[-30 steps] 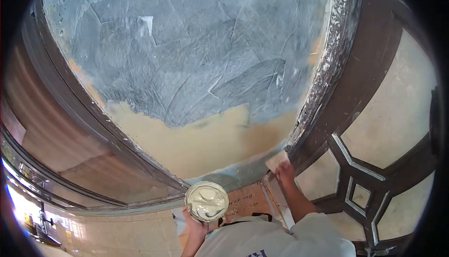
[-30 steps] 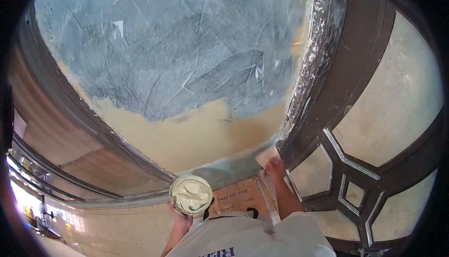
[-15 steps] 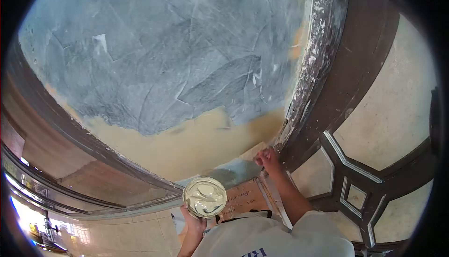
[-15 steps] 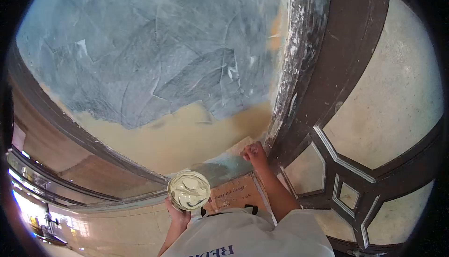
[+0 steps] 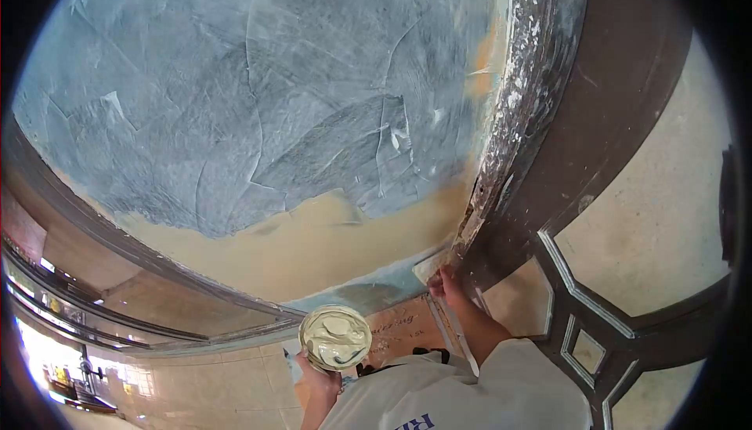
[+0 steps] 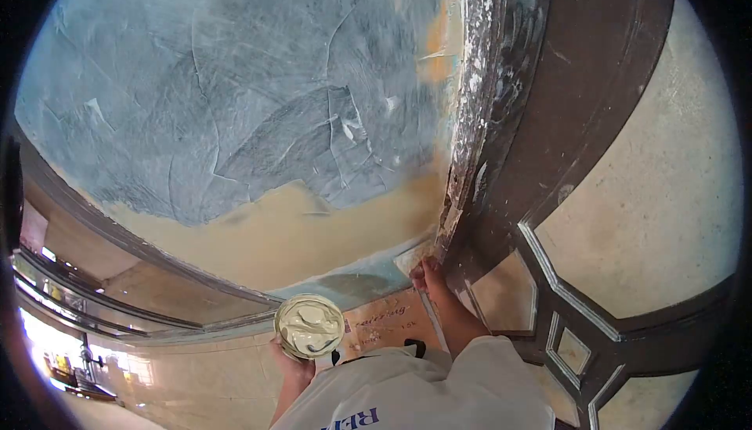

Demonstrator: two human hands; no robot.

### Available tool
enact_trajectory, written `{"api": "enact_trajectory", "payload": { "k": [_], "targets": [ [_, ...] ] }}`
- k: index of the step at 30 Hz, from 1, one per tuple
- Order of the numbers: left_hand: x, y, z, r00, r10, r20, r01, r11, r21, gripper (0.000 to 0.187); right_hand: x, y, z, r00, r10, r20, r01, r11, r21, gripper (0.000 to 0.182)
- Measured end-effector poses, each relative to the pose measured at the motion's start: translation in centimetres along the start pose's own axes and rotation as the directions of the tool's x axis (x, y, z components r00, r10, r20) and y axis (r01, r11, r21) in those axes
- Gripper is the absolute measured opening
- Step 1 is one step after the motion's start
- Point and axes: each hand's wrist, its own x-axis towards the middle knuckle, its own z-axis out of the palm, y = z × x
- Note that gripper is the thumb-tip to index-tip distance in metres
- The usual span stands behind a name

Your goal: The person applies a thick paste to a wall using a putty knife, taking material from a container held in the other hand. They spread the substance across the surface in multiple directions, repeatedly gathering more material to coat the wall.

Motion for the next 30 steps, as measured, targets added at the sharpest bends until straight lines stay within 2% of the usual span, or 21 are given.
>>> {"api": "enact_trajectory", "payload": {
  "k": [2,3,6,8,9,12,14,18,20,21,22,23,24,25,27,28,30],
  "targets": [
    [-0.1,-0.3,0.8,0.999,0.034,0.019,-0.035,0.999,0.012,0.068,-0.3,2.1,-0.7,0.995,0.035,0.096,-0.051,0.984,0.169,0.028],
    [-0.2,-0.4,1.1,1.000,0.005,0.019,-0.005,1.000,-0.009,0.068,-0.7,2.4,-0.8,0.994,0.036,0.100,-0.052,0.985,0.165,0.028],
    [0.0,-1.4,1.3,0.997,-0.001,0.077,0.004,0.999,-0.033,0.068,-2.6,1.5,-0.3,0.983,0.053,0.173,-0.072,0.992,0.106,0.026],
    [-0.3,-1.4,2.6,0.997,-0.001,0.076,0.003,1.000,-0.031,0.067,-4.0,-0.7,0.8,0.983,-0.017,0.182,0.011,0.999,0.036,0.025],
    [-0.7,-1.2,3.7,1.000,-0.018,0.021,0.020,0.996,-0.085,0.066,-4.3,-1.8,1.1,0.983,-0.020,0.184,0.014,0.999,0.036,0.025],
    [-0.2,-2.2,4.2,0.999,-0.018,0.051,0.023,0.994,-0.110,0.067,-4.7,-5.4,2.8,0.960,-0.062,0.273,0.063,0.998,0.005,0.022],
    [-0.3,-2.6,4.7,1.000,-0.002,0.020,0.003,0.996,-0.086,0.067,-5.6,-7.6,4.6,0.960,-0.198,0.196,0.225,0.966,-0.127,0.022],
    [-0.6,-3.1,5.3,0.997,-0.017,0.077,0.026,0.993,-0.112,0.065,-6.5,-10.8,6.8,0.938,-0.183,0.294,0.240,0.956,-0.168,0.028],
    [-1.0,-3.2,5.2,0.996,-0.027,0.083,0.034,0.996,-0.083,0.065,-7.9,-12.1,8.0,0.852,-0.314,0.420,0.452,0.846,-0.284,0.034],
    [-1.0,-3.4,4.9,0.999,-0.036,0.033,0.039,0.994,-0.101,0.065,-8.4,-12.4,9.2,0.754,-0.496,0.430,0.634,0.721,-0.280,0.031],
    [-1.1,-3.5,4.5,0.999,-0.029,0.027,0.032,0.994,-0.106,0.065,-9.0,-13.4,9.6,0.752,-0.492,0.439,0.634,0.721,-0.278,0.031],
    [-1.3,-3.3,4.7,0.999,-0.031,0.026,0.034,0.994,-0.104,0.065,-9.7,-14.9,10.0,0.739,-0.436,0.513,0.672,0.525,-0.522,0.028],
    [-1.5,-3.1,4.6,0.999,-0.033,0.026,0.036,0.994,-0.101,0.065,-10.4,-16.3,10.6,0.738,-0.364,0.568,0.666,0.264,-0.698,0.025],
    [-1.1,-3.4,4.1,0.999,0.001,0.050,0.004,0.995,-0.097,0.065,-11.1,-17.4,11.4,0.734,-0.364,0.573,0.671,0.261,-0.694,0.025],
    [-1.6,-2.9,4.4,0.998,0.026,0.065,-0.020,0.995,-0.098,0.066,-12.4,-19.5,13.2,0.482,-0.451,0.751,0.841,-0.002,-0.541,0.023],
    [-1.6,-2.7,4.6,0.995,0.047,0.083,-0.039,0.994,-0.097,0.066,-13.2,-20.6,14.2,0.474,-0.453,0.756,0.844,-0.010,-0.535,0.023],
    [-1.3,-2.8,3.7,0.997,0.045,0.069,-0.036,0.992,-0.120,0.065,-14.8,-22.3,16.4,0.288,-0.428,0.857,0.853,-0.292,-0.432,0.023]
  ]
}}
